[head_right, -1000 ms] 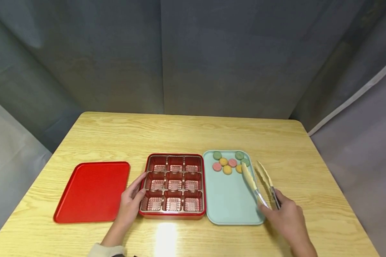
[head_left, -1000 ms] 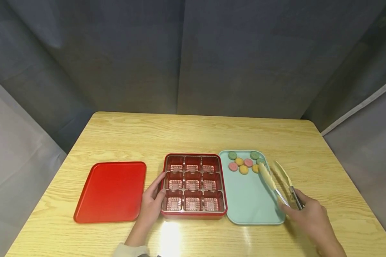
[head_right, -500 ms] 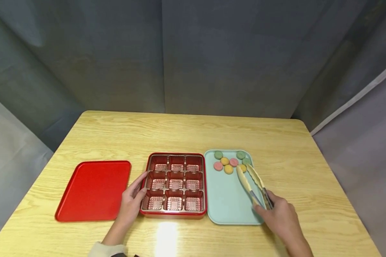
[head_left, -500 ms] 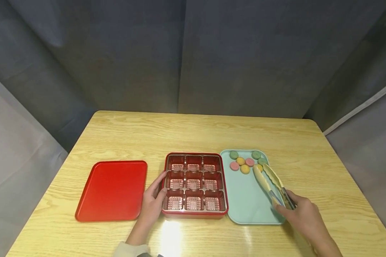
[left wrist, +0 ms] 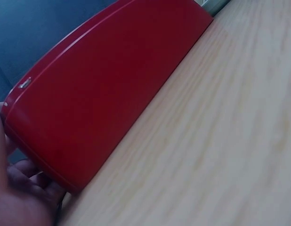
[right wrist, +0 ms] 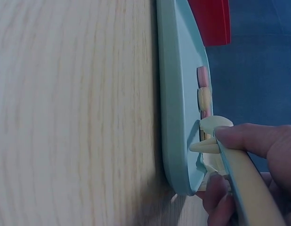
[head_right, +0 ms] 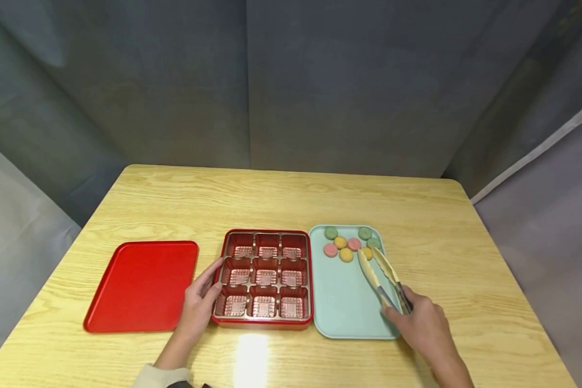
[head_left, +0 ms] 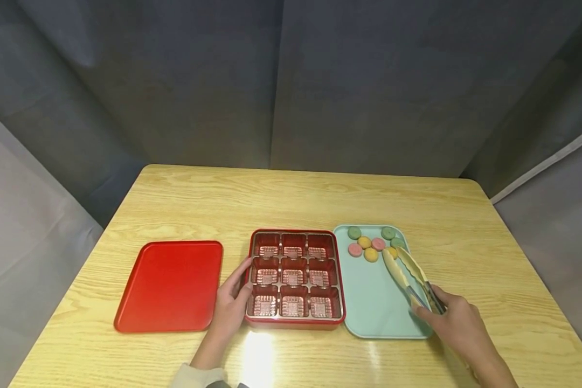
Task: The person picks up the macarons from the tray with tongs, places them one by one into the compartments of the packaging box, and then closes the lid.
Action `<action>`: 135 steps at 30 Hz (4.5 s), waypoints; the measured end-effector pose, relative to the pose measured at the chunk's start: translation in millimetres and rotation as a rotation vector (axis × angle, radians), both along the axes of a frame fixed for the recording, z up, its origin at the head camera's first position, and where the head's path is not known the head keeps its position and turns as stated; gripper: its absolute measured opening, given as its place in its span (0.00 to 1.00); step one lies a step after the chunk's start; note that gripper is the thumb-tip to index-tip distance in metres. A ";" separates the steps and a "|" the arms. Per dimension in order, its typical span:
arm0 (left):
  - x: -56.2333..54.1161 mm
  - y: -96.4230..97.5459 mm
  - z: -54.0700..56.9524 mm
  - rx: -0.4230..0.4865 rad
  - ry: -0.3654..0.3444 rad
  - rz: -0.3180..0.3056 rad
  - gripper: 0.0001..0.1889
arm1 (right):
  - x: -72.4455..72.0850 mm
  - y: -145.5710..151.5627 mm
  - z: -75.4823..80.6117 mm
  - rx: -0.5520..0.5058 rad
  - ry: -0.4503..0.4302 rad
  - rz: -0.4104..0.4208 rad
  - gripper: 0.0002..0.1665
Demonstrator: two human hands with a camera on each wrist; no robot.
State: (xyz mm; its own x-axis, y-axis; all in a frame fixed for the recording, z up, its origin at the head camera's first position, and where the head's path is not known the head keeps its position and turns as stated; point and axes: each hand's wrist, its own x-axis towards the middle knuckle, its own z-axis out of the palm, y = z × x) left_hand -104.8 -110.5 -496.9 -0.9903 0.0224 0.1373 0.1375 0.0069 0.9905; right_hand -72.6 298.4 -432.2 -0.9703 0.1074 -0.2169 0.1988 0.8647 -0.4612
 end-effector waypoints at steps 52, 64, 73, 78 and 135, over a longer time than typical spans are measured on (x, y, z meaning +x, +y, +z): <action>0.3 1.5 0.0 0.061 -0.055 0.003 0.27 | -4.9 -91.3 30.5 -0.150 0.228 0.172 0.39; -0.3 0.8 -0.5 0.073 -0.049 -0.001 0.28 | -7.4 -93.9 27.9 -0.118 0.259 0.190 0.38; -0.2 1.2 -0.2 0.048 -0.041 -0.001 0.28 | -7.1 -92.8 27.0 -0.111 0.246 0.167 0.39; 0.1 0.6 -1.0 0.040 -0.053 0.000 0.28 | -5.6 -88.1 27.8 -0.097 0.243 0.143 0.39; -1.1 0.9 0.5 0.058 -0.038 -0.017 0.28 | -2.7 -23.4 -0.9 -0.006 -0.031 0.032 0.51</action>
State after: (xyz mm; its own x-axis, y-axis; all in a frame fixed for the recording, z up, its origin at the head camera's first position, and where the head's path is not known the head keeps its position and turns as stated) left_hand -105.9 -109.7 -496.4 -0.9943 0.0327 0.1011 0.0993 -0.0528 0.9937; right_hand -75.3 275.0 -433.1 -0.9659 0.0746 -0.2478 0.1851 0.8682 -0.4604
